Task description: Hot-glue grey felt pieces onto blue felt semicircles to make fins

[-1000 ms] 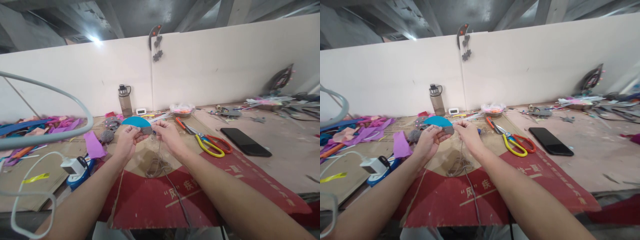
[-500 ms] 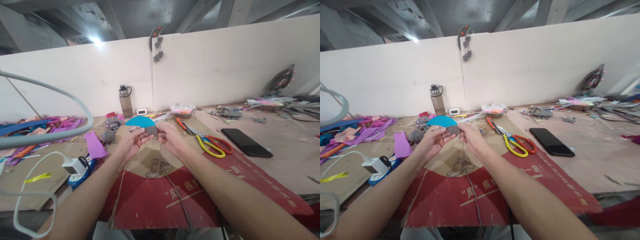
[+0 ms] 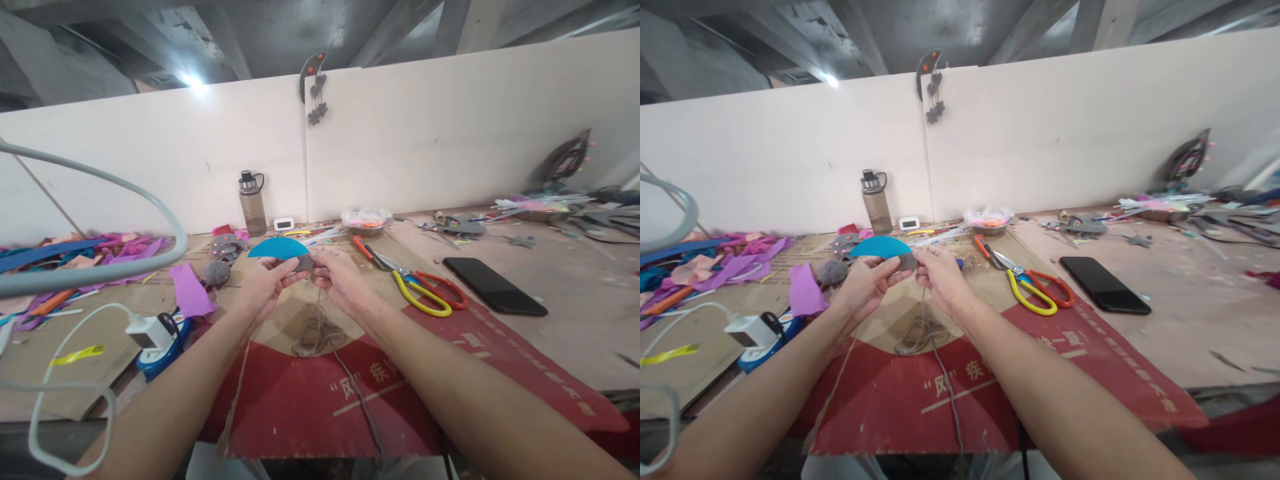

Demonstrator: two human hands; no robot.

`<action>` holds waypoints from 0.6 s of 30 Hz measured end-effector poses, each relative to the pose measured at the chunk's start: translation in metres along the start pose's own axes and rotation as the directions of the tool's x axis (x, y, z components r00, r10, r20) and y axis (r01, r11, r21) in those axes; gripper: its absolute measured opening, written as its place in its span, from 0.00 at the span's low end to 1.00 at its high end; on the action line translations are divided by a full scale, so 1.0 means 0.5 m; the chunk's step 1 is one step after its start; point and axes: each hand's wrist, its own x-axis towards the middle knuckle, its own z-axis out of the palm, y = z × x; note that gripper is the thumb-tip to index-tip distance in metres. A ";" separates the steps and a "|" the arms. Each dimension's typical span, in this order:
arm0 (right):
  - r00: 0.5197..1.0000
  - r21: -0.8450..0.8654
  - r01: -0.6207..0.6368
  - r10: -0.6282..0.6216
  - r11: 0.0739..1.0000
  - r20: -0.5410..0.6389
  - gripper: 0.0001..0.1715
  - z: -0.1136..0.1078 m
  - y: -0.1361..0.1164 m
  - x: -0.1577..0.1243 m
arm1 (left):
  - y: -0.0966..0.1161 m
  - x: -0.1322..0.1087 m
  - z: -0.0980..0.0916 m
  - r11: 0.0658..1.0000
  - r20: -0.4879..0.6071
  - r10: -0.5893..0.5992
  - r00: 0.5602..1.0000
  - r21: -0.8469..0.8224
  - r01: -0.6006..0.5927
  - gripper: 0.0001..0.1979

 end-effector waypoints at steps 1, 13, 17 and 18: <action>1.000 -0.004 -0.005 0.005 1.000 0.003 0.14 0.003 0.000 -0.002 | 0.000 0.001 -0.002 1.000 -0.016 -0.008 1.000 0.008 0.009 0.10; 1.000 0.075 -0.031 0.030 0.997 0.007 0.14 0.012 -0.005 -0.009 | 0.007 0.006 -0.017 0.997 0.014 -0.081 0.997 0.000 0.081 0.10; 1.000 0.081 -0.007 0.006 0.997 0.017 0.14 0.010 -0.003 -0.008 | 0.006 0.006 -0.015 0.999 -0.010 -0.043 0.999 -0.032 0.043 0.10; 1.000 0.074 -0.006 0.005 0.997 0.017 0.14 0.012 -0.002 -0.009 | 0.007 0.006 -0.016 0.998 -0.002 -0.040 0.999 -0.039 0.040 0.10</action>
